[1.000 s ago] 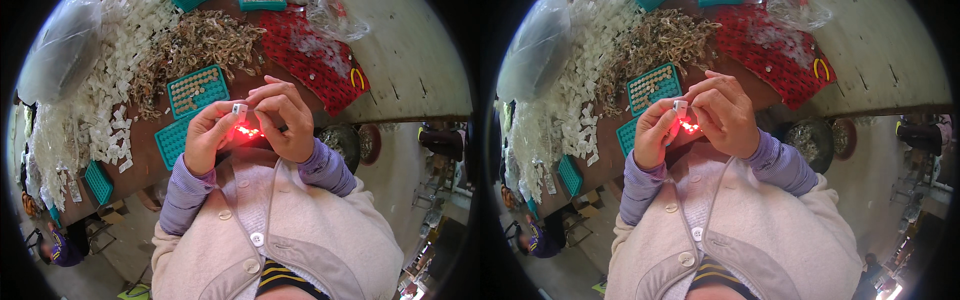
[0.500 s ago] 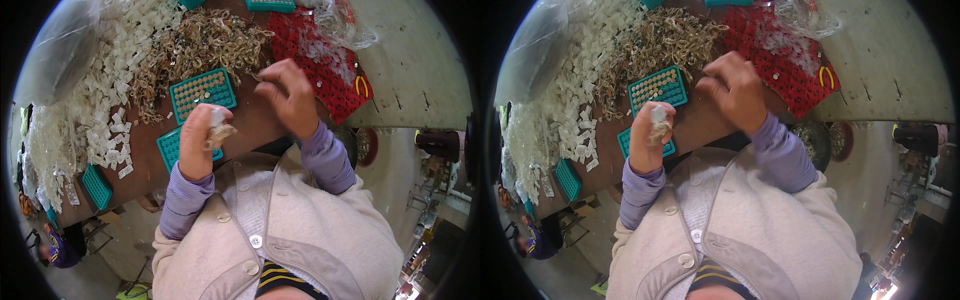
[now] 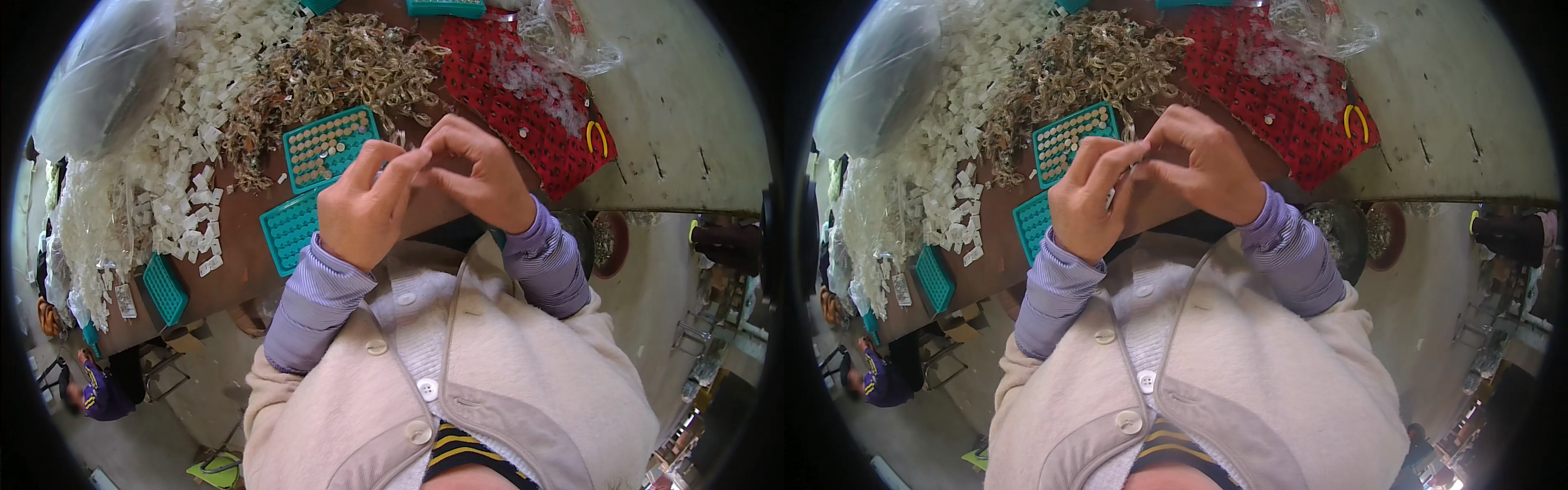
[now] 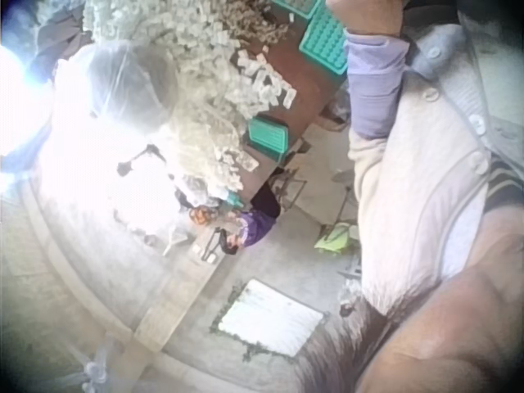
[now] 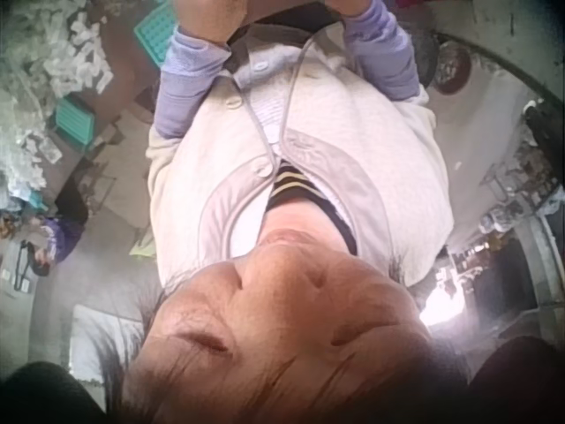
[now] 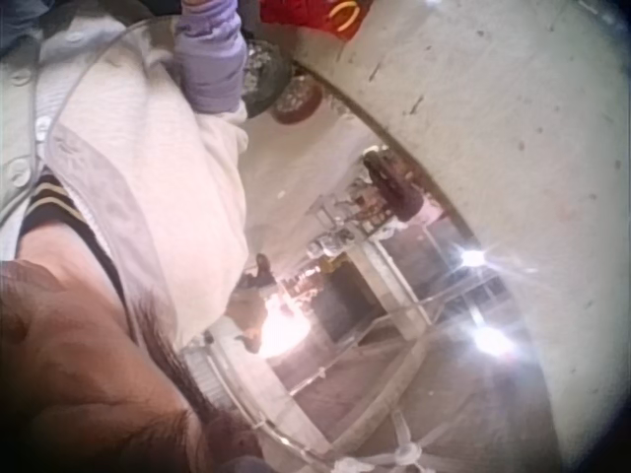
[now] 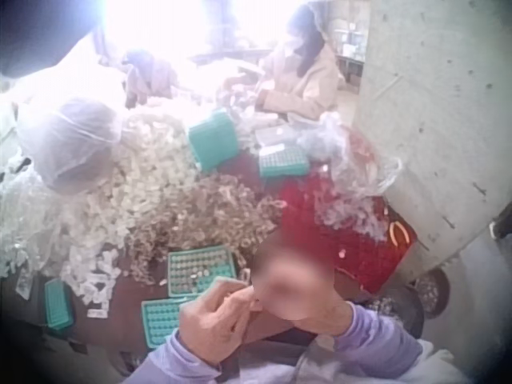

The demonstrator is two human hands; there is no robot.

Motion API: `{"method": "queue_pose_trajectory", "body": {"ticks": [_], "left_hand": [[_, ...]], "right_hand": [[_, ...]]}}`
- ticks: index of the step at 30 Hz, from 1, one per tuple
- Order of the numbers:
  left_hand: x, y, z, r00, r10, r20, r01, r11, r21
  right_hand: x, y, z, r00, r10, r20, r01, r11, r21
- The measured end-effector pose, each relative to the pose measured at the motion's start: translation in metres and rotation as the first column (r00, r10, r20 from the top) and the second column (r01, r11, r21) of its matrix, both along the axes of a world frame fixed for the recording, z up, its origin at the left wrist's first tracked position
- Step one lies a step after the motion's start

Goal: The person repeatedly picks small white plastic housings and metal contacts from a table, inserts the contacts into the housings, and tests each assembly by pressing a button that lights red. Completed units are placed into a teal tray. The person also discards some loose metal pieces into a nearby bowl.

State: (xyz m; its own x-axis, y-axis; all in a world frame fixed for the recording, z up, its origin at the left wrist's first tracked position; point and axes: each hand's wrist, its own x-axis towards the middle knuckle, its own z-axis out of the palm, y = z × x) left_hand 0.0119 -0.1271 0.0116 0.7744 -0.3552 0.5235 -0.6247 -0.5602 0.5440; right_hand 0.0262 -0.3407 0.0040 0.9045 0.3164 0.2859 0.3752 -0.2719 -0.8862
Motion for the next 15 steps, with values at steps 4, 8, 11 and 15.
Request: {"method": "queue_pose_trajectory", "body": {"ticks": [4,8,11,15], "left_hand": [[0.002,0.01,-0.001,0.993,0.007,-0.114,-0.05,0.926,-0.374],[-0.014,0.039,0.002,0.699,-0.33,-0.635,-0.372,0.59,-0.716],[-0.021,0.053,0.0,0.774,-0.238,-0.587,-0.307,0.669,-0.677],[-0.026,0.064,0.003,0.702,-0.281,-0.654,-0.35,0.664,-0.661]], "right_hand": [[-0.001,0.032,-0.008,0.921,-0.203,0.333,0.21,0.978,0.016],[-0.011,0.068,-0.01,0.997,0.079,-0.007,-0.068,0.894,0.443],[-0.011,0.067,-0.005,0.998,0.058,-0.016,-0.048,0.932,0.358],[-0.008,0.051,0.002,0.977,0.045,0.207,-0.078,0.985,0.155]]}}
